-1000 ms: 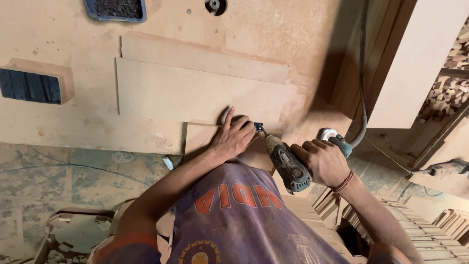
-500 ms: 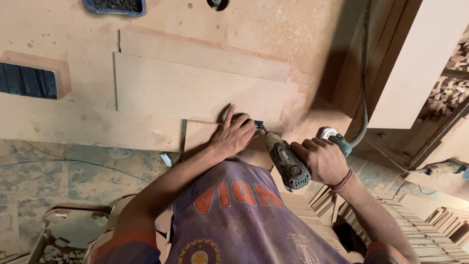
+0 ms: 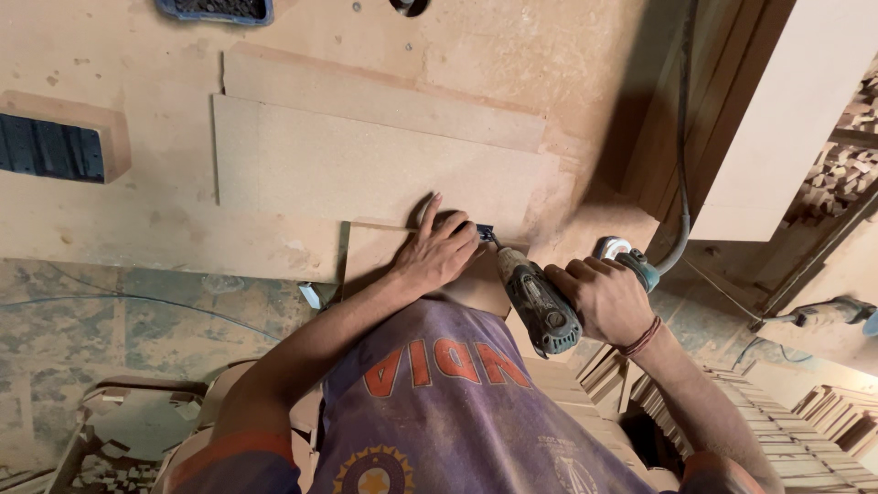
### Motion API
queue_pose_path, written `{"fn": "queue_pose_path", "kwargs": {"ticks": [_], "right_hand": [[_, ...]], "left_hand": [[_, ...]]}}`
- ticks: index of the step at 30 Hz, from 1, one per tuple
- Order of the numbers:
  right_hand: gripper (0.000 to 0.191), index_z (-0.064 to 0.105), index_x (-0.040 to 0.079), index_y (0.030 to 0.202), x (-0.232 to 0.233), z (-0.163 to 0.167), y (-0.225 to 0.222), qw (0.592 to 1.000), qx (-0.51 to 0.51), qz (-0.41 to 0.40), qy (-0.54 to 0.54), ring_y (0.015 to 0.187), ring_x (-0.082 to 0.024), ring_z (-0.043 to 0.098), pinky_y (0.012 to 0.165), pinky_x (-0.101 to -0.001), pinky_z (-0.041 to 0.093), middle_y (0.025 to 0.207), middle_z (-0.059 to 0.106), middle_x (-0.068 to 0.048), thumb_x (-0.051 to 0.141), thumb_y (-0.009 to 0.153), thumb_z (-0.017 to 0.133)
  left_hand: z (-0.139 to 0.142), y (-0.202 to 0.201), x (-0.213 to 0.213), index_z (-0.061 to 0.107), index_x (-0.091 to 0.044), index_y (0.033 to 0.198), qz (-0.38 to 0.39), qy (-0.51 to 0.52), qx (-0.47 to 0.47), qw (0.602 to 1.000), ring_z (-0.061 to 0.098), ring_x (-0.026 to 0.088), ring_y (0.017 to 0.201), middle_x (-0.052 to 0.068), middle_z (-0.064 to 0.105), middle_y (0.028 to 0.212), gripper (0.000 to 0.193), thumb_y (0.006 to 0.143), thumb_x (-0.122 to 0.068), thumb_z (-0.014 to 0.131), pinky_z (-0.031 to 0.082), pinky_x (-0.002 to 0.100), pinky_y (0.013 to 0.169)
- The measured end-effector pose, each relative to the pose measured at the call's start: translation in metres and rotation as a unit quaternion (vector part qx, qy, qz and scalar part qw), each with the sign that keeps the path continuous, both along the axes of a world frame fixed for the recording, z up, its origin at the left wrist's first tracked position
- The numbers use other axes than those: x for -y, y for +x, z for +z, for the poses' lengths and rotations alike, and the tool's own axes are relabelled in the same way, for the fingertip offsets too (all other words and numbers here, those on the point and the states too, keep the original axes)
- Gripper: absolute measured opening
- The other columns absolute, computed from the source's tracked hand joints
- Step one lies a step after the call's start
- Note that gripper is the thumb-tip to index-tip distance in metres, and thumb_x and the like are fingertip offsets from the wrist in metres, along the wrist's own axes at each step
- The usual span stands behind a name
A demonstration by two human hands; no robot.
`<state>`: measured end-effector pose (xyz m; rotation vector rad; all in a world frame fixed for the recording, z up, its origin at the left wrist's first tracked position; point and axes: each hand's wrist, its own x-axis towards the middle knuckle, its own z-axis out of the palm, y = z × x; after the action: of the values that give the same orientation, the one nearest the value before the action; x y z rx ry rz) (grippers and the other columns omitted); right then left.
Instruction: The person attaches small black metal hinge plates to wooden boards at a workbench. They take screws from a blue box, position each plate on the wood, and drive the screws in with a cordless drill, working on several boards one after another.
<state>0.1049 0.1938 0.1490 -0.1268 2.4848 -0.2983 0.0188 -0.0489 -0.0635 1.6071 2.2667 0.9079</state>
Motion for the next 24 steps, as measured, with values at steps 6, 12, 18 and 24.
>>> {"fn": "queue_pose_path", "kwargs": {"ticks": [6, 12, 18, 24], "right_hand": [[0.043, 0.070, 0.012, 0.119, 0.0017, -0.0021, 0.0008, 1.000, 0.000, 0.007, 0.013, 0.081, -0.022, 0.073, 0.059, -0.0367, 0.058, 0.088, 0.072, -0.007, 0.022, 0.077, 0.071], [0.043, 0.069, 0.012, 0.120, 0.0017, -0.0022, 0.0023, 1.000, 0.010, 0.002, 0.008, 0.082, -0.022, 0.073, 0.062, -0.0370, 0.059, 0.089, 0.072, -0.008, 0.024, 0.079, 0.071], [0.045, 0.069, 0.011, 0.121, -0.0004, -0.0046, 0.0067, 1.000, -0.010, 0.007, -0.001, 0.085, -0.022, 0.073, 0.062, -0.0373, 0.059, 0.092, 0.073, -0.008, 0.023, 0.078, 0.071], [0.046, 0.068, 0.012, 0.123, -0.0021, -0.0091, 0.0074, 1.000, 0.007, 0.017, 0.020, 0.083, -0.022, 0.073, 0.060, -0.0374, 0.060, 0.093, 0.074, -0.008, 0.023, 0.079, 0.070]], "left_hand": [[0.0037, -0.0019, 0.0000, 0.074, -0.007, 0.108, -0.007, -0.004, 0.003, 1.000, 0.052, 0.025, 0.129, 0.005, 0.063, 0.115, 0.020, 0.093, -0.020, 0.070, 0.010, 0.069, 0.124], [0.0061, -0.0032, 0.0014, 0.074, -0.008, 0.108, 0.001, 0.007, 0.006, 1.000, 0.053, 0.024, 0.128, 0.004, 0.063, 0.113, 0.019, 0.093, -0.019, 0.070, 0.011, 0.069, 0.125], [0.0018, -0.0002, 0.0018, 0.074, -0.008, 0.108, 0.007, 0.017, 0.006, 1.000, 0.053, 0.024, 0.128, 0.003, 0.063, 0.113, 0.020, 0.093, -0.020, 0.071, 0.010, 0.068, 0.125], [-0.0035, 0.0010, -0.0003, 0.074, -0.007, 0.107, 0.002, 0.010, 0.004, 1.000, 0.053, 0.024, 0.127, 0.003, 0.063, 0.112, 0.019, 0.093, -0.019, 0.071, 0.008, 0.069, 0.126]]}}
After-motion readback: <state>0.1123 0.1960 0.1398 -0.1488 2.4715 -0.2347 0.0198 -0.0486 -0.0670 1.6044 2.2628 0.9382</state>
